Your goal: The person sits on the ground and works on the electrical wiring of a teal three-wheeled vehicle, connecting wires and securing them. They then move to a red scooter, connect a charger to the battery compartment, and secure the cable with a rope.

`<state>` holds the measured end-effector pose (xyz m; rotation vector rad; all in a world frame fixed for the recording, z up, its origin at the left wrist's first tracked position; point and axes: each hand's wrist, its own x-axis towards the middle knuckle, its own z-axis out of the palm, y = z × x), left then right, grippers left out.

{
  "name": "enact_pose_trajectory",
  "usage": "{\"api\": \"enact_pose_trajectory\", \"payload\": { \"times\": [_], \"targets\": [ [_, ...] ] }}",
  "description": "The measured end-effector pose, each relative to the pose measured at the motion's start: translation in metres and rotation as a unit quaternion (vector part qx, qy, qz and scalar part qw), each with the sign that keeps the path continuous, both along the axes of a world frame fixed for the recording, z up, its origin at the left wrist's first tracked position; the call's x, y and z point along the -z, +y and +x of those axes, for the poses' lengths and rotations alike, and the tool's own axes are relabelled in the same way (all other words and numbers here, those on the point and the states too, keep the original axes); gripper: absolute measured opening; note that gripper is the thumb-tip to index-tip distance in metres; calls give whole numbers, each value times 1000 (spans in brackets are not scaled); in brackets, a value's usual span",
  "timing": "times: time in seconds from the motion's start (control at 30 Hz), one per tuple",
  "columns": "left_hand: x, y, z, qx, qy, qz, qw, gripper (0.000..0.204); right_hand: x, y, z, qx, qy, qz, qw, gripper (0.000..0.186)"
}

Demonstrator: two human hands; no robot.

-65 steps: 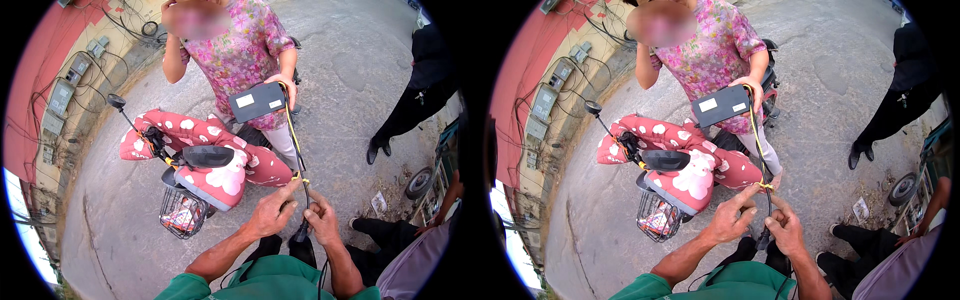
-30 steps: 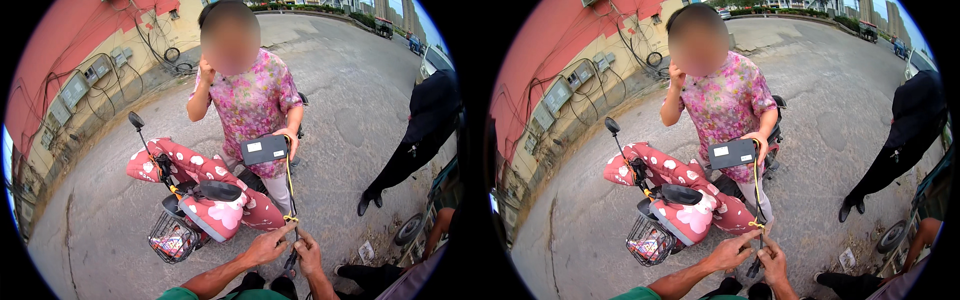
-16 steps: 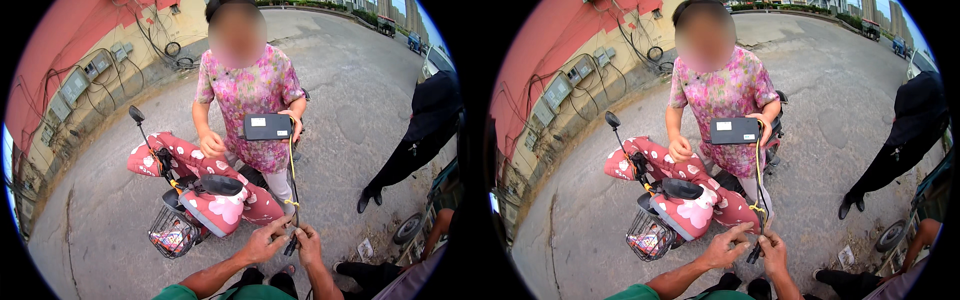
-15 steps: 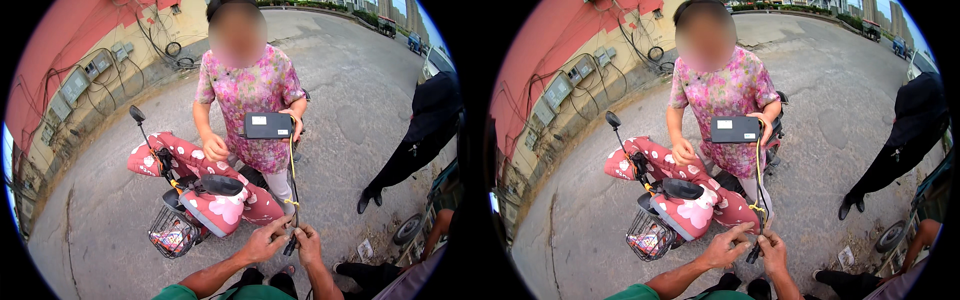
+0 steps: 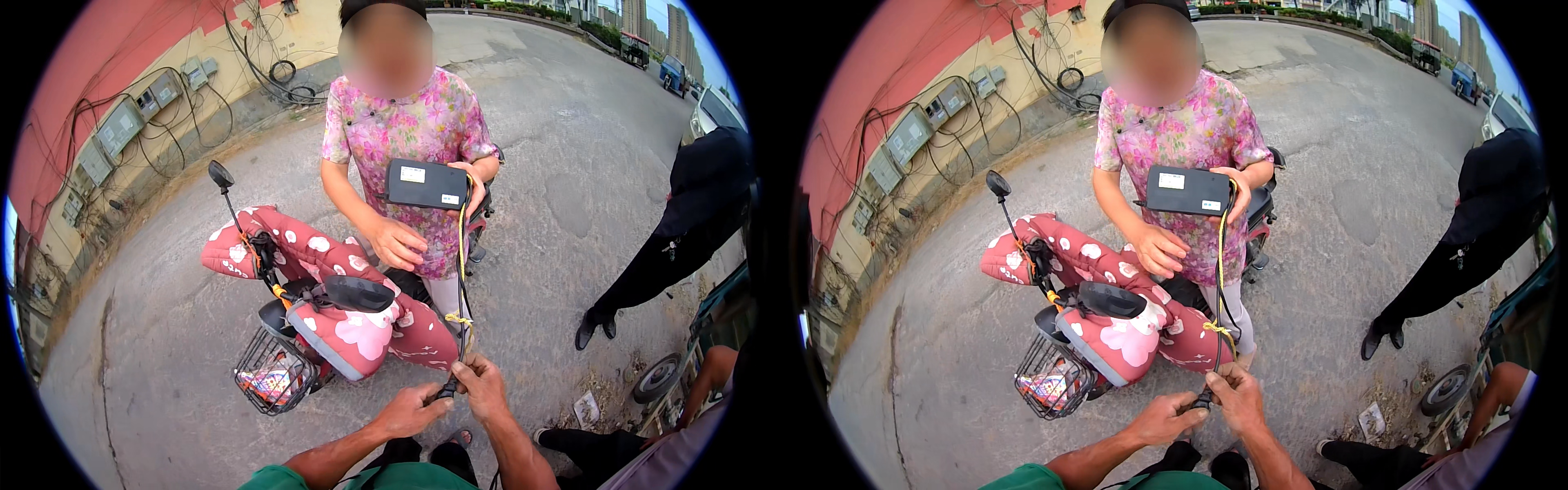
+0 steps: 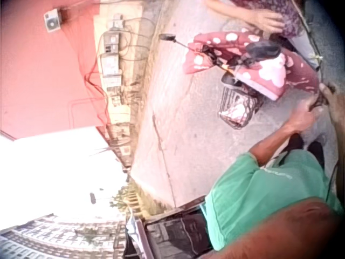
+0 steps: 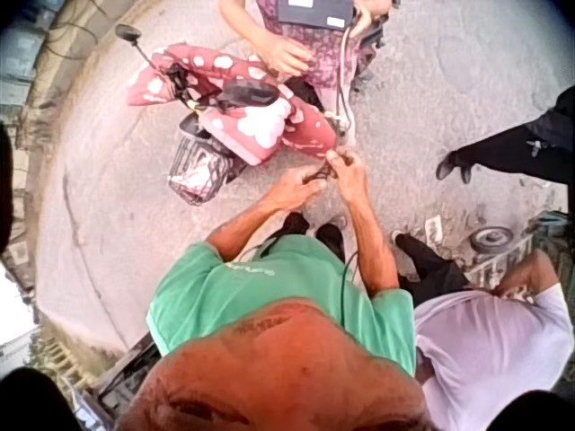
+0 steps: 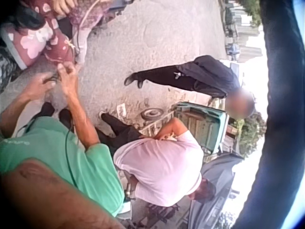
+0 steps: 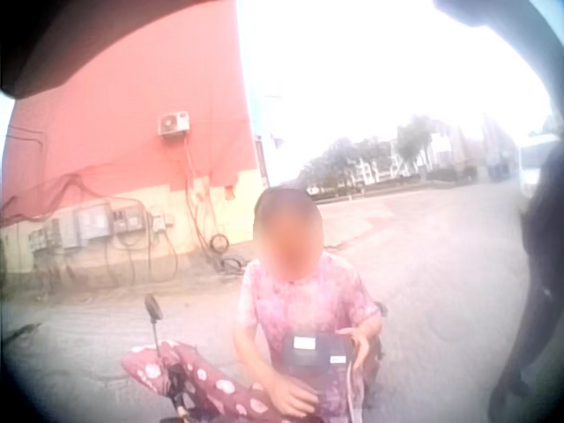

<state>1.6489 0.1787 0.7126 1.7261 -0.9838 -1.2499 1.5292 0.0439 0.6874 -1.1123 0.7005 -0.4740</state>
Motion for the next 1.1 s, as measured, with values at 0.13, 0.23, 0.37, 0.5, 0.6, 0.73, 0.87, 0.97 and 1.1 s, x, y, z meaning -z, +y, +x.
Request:
{"api": "enact_pose_trajectory", "payload": {
  "times": [0.13,0.23,0.37,0.5,0.6,0.73,0.87,0.97,1.1],
  "targets": [
    [6,6,3,-29,125,-13,992,31,-13,-7,17,-35,-32,34,998,18],
    [6,2,5,-46,171,-7,984,31,-15,-9,25,-44,-29,37,998,20],
    [0,-1,5,-71,204,2,976,33,-4,-11,28,-21,6,-43,999,22],
    [3,-1,4,-95,226,12,970,34,-2,-1,30,47,51,-159,985,24],
    [7,1,4,-104,230,15,968,35,-10,-1,32,49,73,-196,977,24],
    [18,7,9,-116,355,13,928,33,4,-7,28,-15,48,-121,991,26],
    [13,10,9,-149,464,2,873,31,12,-10,27,-40,-68,146,986,24],
    [15,9,8,-143,396,20,907,32,15,-3,29,-1,5,-73,997,23],
    [11,3,5,-121,233,61,963,33,7,-1,26,31,72,-340,937,21]
  ]
}}
